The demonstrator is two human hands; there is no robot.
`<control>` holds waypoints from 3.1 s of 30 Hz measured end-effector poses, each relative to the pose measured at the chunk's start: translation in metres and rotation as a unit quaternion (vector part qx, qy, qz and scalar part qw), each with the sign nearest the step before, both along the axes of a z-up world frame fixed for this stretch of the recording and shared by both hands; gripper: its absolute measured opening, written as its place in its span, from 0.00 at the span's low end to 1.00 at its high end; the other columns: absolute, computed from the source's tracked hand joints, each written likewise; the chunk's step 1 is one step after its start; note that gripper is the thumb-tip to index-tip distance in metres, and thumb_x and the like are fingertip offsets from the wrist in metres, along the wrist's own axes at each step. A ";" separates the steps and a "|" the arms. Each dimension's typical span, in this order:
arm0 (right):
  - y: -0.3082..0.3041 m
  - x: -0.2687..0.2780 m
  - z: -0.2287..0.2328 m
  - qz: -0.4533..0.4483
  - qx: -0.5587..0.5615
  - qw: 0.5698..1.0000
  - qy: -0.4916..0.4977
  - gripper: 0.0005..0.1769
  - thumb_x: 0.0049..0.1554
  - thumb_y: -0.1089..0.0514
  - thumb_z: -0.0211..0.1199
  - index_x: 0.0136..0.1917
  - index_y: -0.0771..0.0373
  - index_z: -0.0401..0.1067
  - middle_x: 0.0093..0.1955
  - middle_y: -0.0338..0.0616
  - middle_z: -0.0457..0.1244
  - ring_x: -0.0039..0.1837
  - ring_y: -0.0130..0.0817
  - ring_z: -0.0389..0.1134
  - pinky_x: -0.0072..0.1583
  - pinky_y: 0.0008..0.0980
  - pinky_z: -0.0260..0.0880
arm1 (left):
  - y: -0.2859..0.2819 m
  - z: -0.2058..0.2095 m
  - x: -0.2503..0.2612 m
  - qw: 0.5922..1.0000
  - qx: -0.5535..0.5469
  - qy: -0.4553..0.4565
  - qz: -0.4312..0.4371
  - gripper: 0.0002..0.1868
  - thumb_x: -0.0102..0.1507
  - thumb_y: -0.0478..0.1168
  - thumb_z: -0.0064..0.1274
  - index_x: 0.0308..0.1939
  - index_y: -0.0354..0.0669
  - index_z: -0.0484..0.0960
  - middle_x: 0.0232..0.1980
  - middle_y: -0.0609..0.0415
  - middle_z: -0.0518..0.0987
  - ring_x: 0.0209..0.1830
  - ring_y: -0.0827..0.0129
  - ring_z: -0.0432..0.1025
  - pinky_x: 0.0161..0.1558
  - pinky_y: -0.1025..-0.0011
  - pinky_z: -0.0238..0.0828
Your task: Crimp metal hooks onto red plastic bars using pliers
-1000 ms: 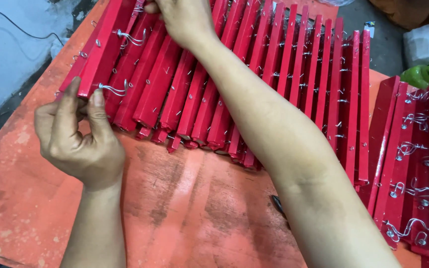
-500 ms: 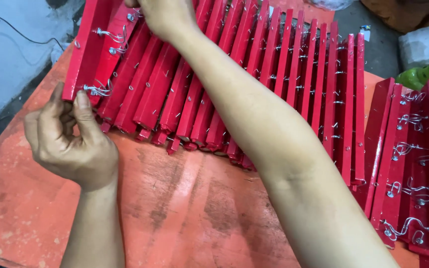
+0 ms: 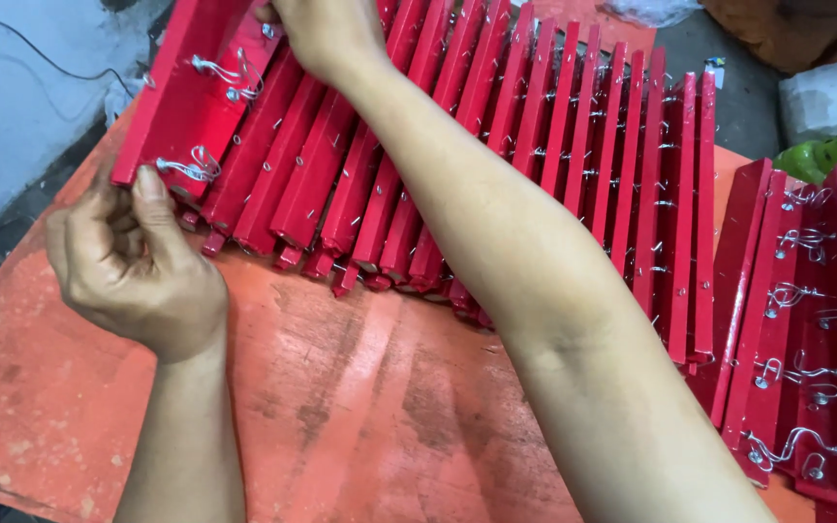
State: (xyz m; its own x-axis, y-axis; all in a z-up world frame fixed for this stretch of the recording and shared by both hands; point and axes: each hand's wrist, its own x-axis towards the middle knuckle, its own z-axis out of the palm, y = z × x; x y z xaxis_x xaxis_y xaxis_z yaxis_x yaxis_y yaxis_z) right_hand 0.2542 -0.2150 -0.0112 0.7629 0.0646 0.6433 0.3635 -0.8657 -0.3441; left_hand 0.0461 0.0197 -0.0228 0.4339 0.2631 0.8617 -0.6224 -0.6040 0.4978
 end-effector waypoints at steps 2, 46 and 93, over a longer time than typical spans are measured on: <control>-0.007 0.003 -0.010 -0.020 0.043 0.996 0.072 0.13 0.52 0.54 0.51 0.34 0.48 0.77 0.32 0.21 0.75 0.40 0.22 0.77 0.38 0.36 0.67 | -0.001 0.001 -0.003 1.000 0.015 0.018 -0.009 0.10 0.77 0.34 0.59 0.51 0.23 0.83 0.39 0.42 0.73 0.33 0.59 0.68 0.32 0.65 0.65; -0.029 -0.100 0.005 -0.128 0.054 0.973 0.182 0.24 0.59 0.51 0.61 0.67 0.58 0.69 0.61 0.54 0.69 0.64 0.55 0.68 0.65 0.48 0.67 | -0.012 -0.004 -0.004 0.985 0.129 0.039 -0.103 0.09 0.74 0.37 0.59 0.48 0.30 0.83 0.35 0.47 0.70 0.43 0.51 0.69 0.46 0.53 0.64; -0.134 -0.561 -0.003 -0.273 -0.026 0.960 0.049 0.13 0.61 0.60 0.55 0.57 0.66 0.70 0.50 0.55 0.64 0.55 0.59 0.69 0.54 0.50 0.72 | -0.255 0.038 -0.218 0.842 0.246 0.024 -0.480 0.05 0.67 0.47 0.54 0.40 0.54 0.81 0.44 0.58 0.77 0.44 0.59 0.75 0.46 0.60 0.60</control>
